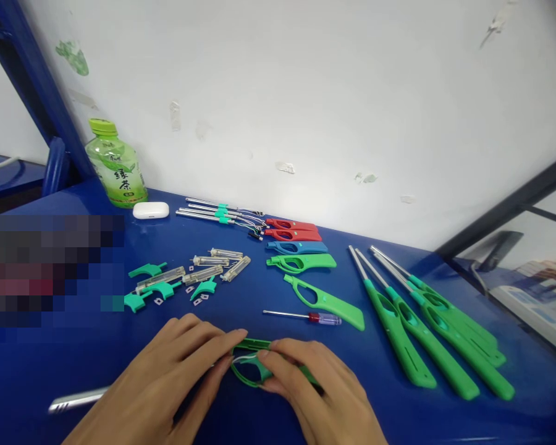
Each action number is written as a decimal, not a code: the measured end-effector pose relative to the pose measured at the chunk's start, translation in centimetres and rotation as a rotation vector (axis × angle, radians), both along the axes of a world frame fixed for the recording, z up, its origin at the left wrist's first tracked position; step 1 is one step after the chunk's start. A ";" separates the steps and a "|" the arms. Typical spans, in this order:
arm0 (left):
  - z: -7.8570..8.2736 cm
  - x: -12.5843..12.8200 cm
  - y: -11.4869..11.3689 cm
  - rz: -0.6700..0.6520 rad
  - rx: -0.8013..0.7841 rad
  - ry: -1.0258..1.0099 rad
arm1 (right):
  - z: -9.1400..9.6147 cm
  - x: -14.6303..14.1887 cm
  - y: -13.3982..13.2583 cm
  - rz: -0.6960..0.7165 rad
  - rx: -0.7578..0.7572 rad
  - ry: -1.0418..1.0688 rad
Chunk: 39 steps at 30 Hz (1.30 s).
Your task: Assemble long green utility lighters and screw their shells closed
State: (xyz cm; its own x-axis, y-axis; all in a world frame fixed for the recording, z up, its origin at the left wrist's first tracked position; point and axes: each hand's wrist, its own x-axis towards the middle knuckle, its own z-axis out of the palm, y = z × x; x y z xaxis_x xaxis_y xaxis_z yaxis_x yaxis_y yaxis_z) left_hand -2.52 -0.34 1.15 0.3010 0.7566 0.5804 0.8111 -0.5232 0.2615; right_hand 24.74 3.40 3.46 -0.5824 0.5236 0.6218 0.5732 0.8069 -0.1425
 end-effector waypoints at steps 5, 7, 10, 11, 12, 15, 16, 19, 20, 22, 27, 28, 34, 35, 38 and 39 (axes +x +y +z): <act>-0.3 -0.2 -0.5 0.036 0.131 0.052 | 0.4 -0.3 -0.2 0.008 0.066 0.029; 0.1 0.0 -0.3 0.022 0.143 0.039 | 0.6 -0.5 -0.4 -0.009 0.079 0.032; 0.8 0.3 0.2 -0.008 0.122 0.040 | 0.7 -0.6 -0.7 -0.046 0.069 0.034; 1.0 0.4 0.3 -0.009 0.116 0.042 | 0.7 -0.6 -0.7 -0.048 0.069 0.030; 1.1 0.4 0.4 -0.010 0.120 0.043 | 0.7 -0.5 -0.8 -0.047 0.073 0.022; 1.2 0.6 0.5 -0.014 0.140 0.035 | 0.6 -0.4 -0.8 -0.050 0.093 -0.003; 1.2 0.6 0.5 -0.018 0.137 0.034 | 0.5 -0.4 -0.8 -0.052 0.096 -0.008; 1.1 0.4 0.3 -0.008 0.105 0.029 | 0.4 -0.4 -0.8 -0.065 0.097 -0.015; 1.0 0.4 0.2 -0.003 0.095 0.032 | 0.4 -0.4 -0.9 -0.069 0.098 -0.017; 0.7 0.2 -0.1 0.013 0.082 0.039 | 0.3 -0.3 -0.9 -0.073 0.102 -0.023; 0.4 0.0 -0.2 0.019 0.008 0.036 | 0.3 -0.4 -0.8 -0.054 0.040 -0.003; 0.5 0.0 -0.1 0.019 -0.013 0.026 | 0.3 -0.5 -0.8 -0.040 0.010 0.014; 2.0 0.0 1.2 -0.105 -0.005 0.003 | -0.1 -0.6 -0.7 -0.007 -0.134 0.105; 2.1 0.0 1.2 -0.103 0.007 0.019 | -0.2 -0.6 -0.6 -0.010 -0.153 0.116; 2.2 0.1 1.2 -0.094 0.031 0.068 | -0.3 -0.4 -0.4 -0.022 -0.169 0.118; 2.1 0.2 1.1 -0.090 0.030 0.064 | -0.2 -0.4 -0.3 -0.022 -0.165 0.105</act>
